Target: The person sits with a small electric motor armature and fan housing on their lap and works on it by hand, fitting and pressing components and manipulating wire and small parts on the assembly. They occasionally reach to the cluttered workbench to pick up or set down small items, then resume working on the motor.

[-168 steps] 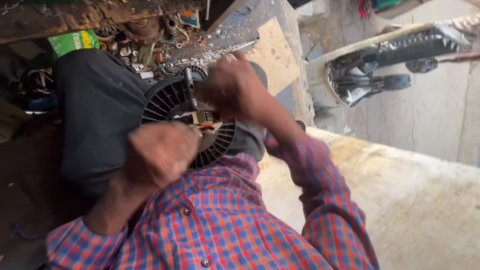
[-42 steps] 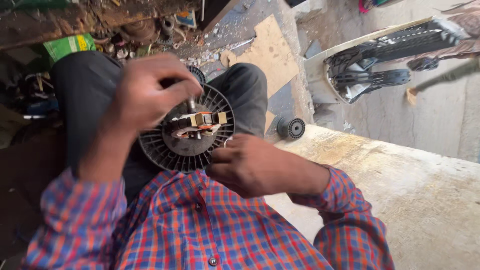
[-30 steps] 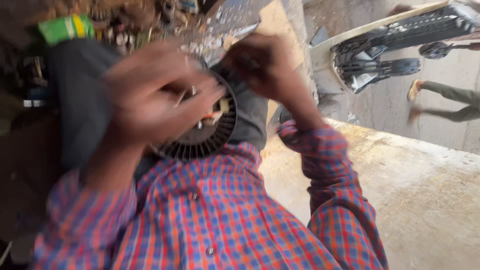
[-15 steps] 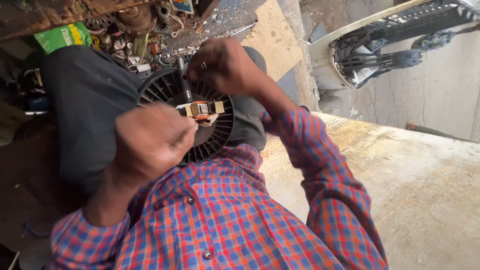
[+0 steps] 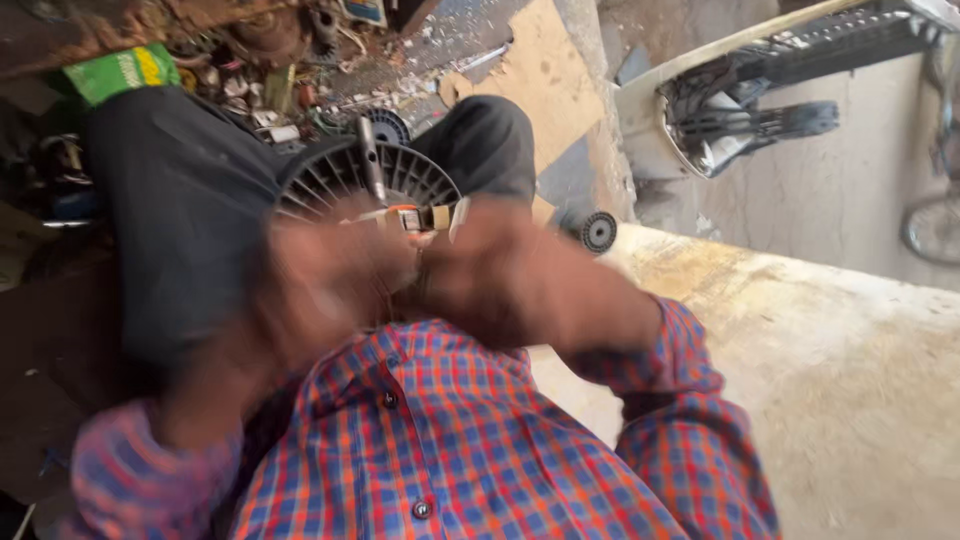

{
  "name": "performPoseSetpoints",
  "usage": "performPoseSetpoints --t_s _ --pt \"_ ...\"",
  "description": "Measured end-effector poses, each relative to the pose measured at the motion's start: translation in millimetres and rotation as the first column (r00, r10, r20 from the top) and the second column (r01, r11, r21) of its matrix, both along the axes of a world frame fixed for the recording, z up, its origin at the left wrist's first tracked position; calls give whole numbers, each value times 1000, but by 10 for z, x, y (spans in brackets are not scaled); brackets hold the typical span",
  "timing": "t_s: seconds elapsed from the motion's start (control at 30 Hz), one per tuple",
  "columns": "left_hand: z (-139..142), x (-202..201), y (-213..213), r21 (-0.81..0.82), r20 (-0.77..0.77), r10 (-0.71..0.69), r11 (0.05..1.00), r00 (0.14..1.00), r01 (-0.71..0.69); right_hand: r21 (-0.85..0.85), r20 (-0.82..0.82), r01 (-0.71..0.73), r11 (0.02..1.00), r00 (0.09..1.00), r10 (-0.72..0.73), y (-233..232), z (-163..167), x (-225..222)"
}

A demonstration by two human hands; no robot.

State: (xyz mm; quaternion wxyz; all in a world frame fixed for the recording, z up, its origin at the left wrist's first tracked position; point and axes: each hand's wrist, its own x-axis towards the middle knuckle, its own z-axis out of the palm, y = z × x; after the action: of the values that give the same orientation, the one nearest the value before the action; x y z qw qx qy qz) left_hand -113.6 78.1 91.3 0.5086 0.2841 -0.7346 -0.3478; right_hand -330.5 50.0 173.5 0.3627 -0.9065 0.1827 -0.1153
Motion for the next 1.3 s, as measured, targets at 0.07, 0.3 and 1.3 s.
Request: performPoseSetpoints --t_s 0.07,0.3,1.3 --pt "-184 -26 207 -9 -40 66 998 997 -66 -101 13 118 988 993 -117 -291 -190 9" --pt "-420 -104 -221 197 -183 135 975 974 -98 -178 29 502 847 863 -505 -555 -1214 -576" --pt "11 41 -311 111 39 -74 991 997 69 -12 -42 -16 1000 999 15 178 59 -8"
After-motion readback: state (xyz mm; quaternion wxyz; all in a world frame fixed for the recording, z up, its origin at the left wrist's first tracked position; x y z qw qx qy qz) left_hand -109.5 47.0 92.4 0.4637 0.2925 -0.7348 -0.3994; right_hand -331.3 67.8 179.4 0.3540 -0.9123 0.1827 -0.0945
